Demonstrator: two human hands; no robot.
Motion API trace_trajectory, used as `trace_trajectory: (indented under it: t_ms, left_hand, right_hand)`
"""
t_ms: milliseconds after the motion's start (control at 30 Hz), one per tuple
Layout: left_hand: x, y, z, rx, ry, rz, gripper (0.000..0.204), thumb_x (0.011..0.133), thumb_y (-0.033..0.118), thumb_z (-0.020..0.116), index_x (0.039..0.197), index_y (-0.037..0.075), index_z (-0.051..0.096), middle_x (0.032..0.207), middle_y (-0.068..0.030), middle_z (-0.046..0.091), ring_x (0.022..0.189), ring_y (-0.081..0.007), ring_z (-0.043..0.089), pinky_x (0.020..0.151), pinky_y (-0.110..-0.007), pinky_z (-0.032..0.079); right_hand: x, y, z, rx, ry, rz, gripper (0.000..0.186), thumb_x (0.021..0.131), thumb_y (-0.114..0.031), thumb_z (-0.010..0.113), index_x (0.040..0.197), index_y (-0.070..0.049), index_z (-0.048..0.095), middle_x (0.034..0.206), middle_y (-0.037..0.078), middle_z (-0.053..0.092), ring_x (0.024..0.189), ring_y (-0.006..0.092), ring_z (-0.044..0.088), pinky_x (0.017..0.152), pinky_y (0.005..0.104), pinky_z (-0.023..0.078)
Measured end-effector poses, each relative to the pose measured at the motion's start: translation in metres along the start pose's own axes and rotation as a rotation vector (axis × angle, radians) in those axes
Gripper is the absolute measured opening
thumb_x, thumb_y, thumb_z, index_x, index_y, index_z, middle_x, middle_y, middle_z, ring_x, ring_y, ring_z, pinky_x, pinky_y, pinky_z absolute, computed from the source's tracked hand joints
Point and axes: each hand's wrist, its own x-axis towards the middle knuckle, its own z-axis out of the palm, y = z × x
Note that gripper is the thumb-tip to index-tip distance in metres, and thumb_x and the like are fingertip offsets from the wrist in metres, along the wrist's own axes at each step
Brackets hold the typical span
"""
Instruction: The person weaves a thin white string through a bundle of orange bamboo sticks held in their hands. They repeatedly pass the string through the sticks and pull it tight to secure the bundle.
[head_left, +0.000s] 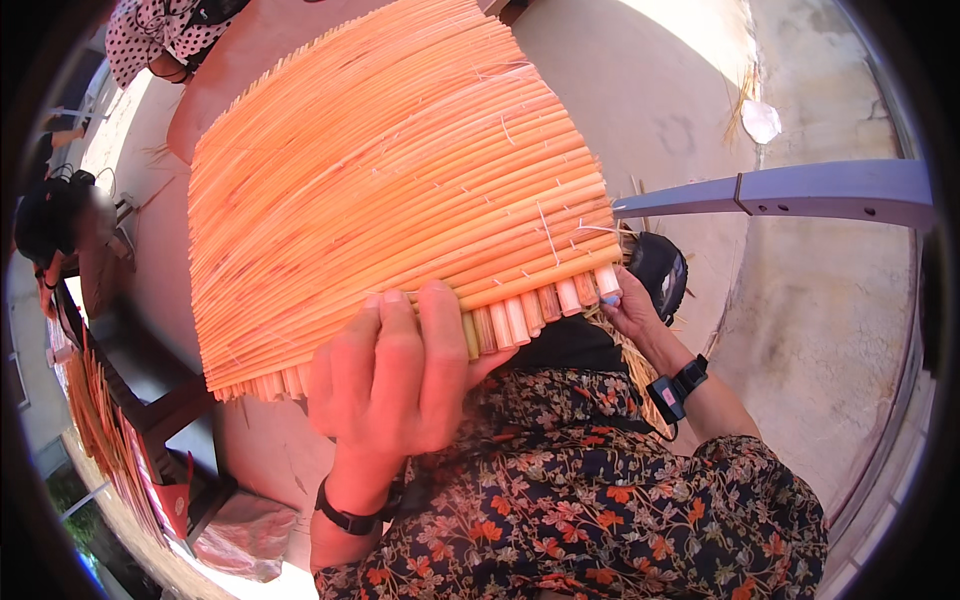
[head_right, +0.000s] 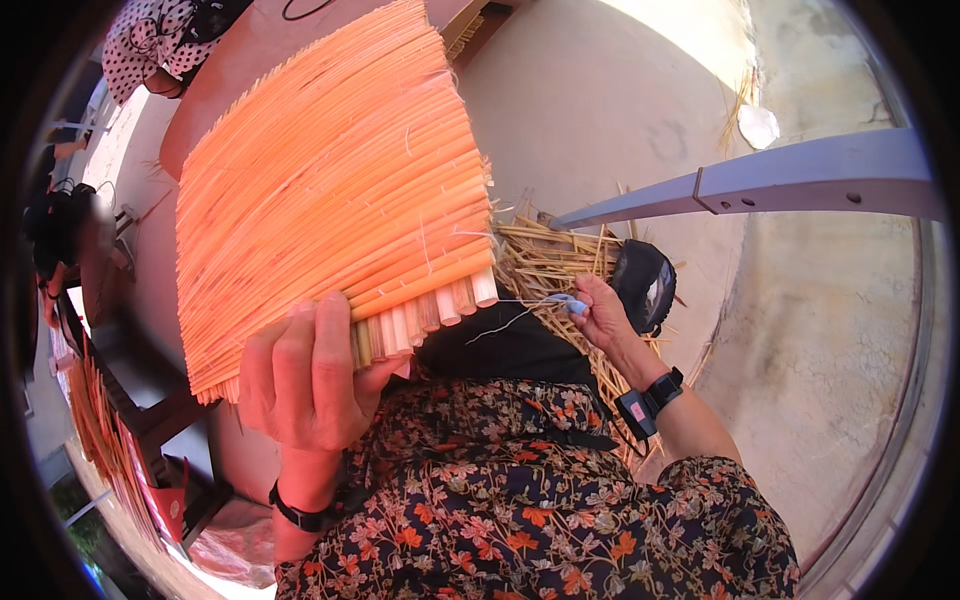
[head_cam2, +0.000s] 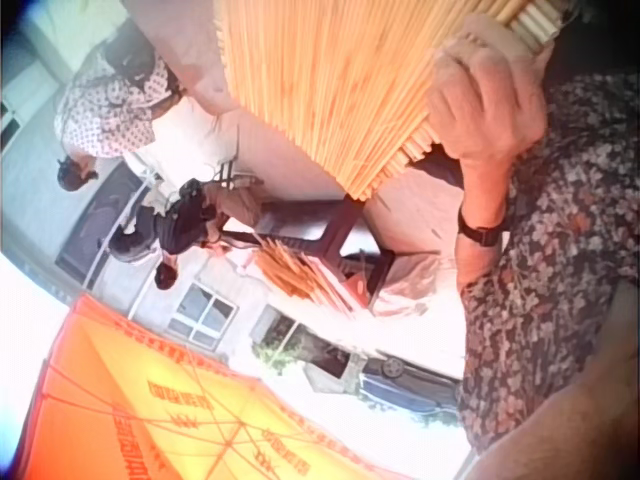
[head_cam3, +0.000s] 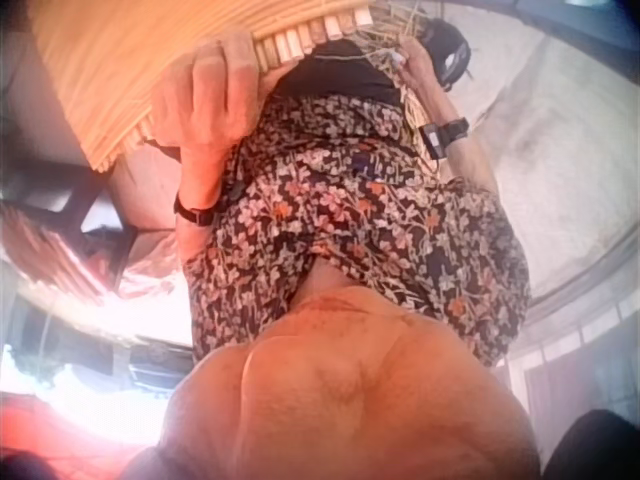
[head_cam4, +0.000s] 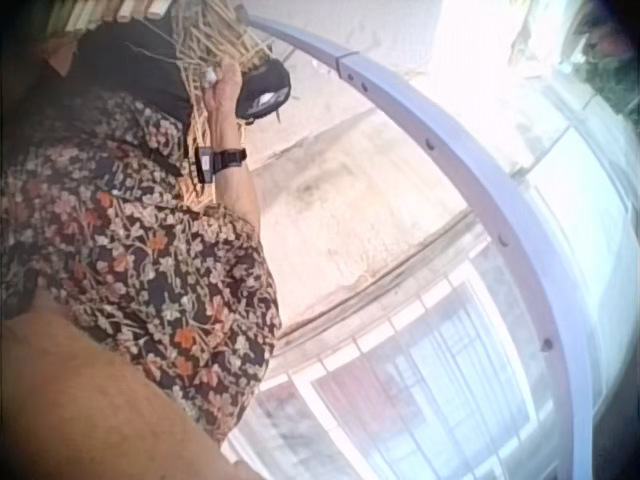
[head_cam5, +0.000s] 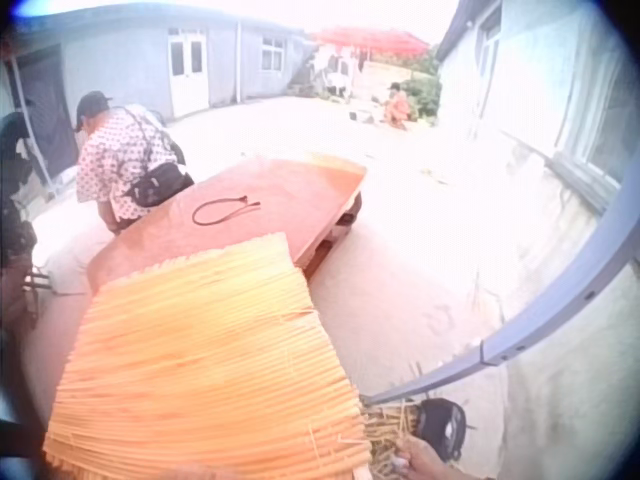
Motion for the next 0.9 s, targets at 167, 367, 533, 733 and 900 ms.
trace_trajectory:
  t_ms: [167,367,533,733,900]
  left_hand:
    - [-0.005,0.004,0.008,-0.027,-0.052,0.017,0.05,0.099,0.049,0.06,0.104,0.001,0.073,0.086,-0.0101,0.066,0.072,-0.0251,0.064,0.06,-0.034,0.052]
    - [0.023,-0.009,-0.007,-0.065,0.006,-0.003,0.045,0.101,0.041,0.061,0.106,-0.002,0.071,0.085,-0.0117,0.065,0.07,-0.0266,0.061,0.06,-0.037,0.051]
    - [0.071,-0.063,-0.043,-0.046,0.157,-0.069,0.035,0.106,0.026,0.054,0.105,-0.006,0.069,0.087,-0.0135,0.067,0.072,-0.0287,0.061,0.064,-0.034,0.05]
    - [0.104,-0.111,-0.074,-0.115,0.218,-0.227,0.025,0.104,0.017,0.058,0.104,-0.005,0.069,0.082,-0.0123,0.066,0.068,-0.0213,0.061,0.061,-0.03,0.048]
    - [0.112,-0.111,-0.082,-0.151,0.143,-0.199,0.021,0.102,0.013,0.058,0.101,-0.004,0.069,0.082,-0.0121,0.065,0.068,-0.0221,0.06,0.061,-0.031,0.047]
  right_hand:
    - [-0.017,-0.004,-0.006,-0.108,0.016,-0.136,0.017,0.1,-0.021,0.065,0.089,-0.014,0.054,0.062,-0.005,0.046,0.049,0.0086,0.047,0.043,0.0247,0.043]
    - [-0.052,-0.034,0.099,-0.365,-0.189,-0.357,0.011,0.099,-0.017,0.066,0.095,-0.01,0.059,0.068,-0.001,0.056,0.054,0.007,0.052,0.044,0.0225,0.043]
    - [-0.121,-0.072,0.251,-0.613,-0.568,-0.707,0.014,0.096,-0.014,0.071,0.089,-0.002,0.067,0.077,0.0,0.064,0.062,0.0034,0.055,0.051,0.0206,0.042]
    - [-0.163,-0.078,0.382,-0.376,-0.895,-1.008,0.006,0.089,0.003,0.072,0.085,0.0,0.067,0.068,-0.002,0.061,0.057,0.002,0.049,0.05,0.0209,0.036]
    - [-0.168,-0.091,0.418,-0.428,-1.026,-1.165,0.006,0.093,-0.001,0.07,0.09,0.002,0.066,0.073,-0.005,0.057,0.065,-0.0012,0.045,0.054,0.0196,0.035]
